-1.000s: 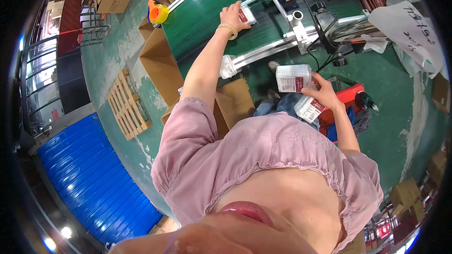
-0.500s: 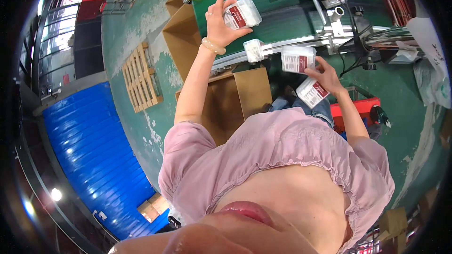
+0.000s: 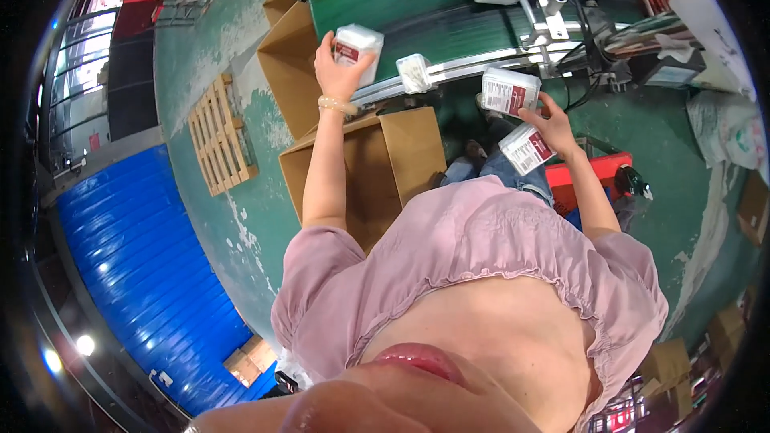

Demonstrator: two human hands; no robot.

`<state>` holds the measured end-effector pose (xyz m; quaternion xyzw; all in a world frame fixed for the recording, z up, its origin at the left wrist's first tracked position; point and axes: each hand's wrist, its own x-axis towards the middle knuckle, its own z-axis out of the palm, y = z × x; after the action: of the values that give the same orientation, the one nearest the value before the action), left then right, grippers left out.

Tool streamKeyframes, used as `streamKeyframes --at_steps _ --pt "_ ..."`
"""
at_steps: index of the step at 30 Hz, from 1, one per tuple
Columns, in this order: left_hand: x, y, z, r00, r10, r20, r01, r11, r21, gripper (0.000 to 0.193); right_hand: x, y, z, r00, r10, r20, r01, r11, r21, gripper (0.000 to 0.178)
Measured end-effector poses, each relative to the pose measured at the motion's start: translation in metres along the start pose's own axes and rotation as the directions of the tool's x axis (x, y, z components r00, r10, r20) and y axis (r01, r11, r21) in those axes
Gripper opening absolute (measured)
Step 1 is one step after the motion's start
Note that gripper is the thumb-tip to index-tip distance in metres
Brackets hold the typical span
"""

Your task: Sorting and packing cylindrical containers from an assembly line into cardboard boxes.

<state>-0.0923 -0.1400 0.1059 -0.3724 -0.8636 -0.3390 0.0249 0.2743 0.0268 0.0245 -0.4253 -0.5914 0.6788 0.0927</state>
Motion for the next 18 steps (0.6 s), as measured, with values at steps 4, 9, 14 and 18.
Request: streamKeyframes --at_steps 4,9,14,18 --pt "-0.010 -0.051 0.033 0.992 -0.095 0.077 0.075 0.972 0.223 0.078 -0.014 -0.006 -0.003 0.999 0.046 -0.002 -0.046 0.998 -0.036 0.050" --pt "0.005 -0.060 0.056 0.997 -0.031 0.073 0.006 0.944 0.329 0.074 -0.022 -0.011 0.001 0.998 0.067 0.001 -0.067 0.998 -0.011 0.050" --pt "0.056 -0.077 0.039 0.977 -0.142 0.158 0.140 0.990 0.026 0.063 -0.004 -0.017 0.013 0.994 0.093 0.062 -0.098 0.992 0.082 0.044" --pt "0.061 -0.127 0.029 0.673 -0.406 0.618 0.737 0.437 -0.516 0.052 0.060 -0.057 0.055 0.894 0.060 0.444 -0.340 0.736 0.585 0.043"
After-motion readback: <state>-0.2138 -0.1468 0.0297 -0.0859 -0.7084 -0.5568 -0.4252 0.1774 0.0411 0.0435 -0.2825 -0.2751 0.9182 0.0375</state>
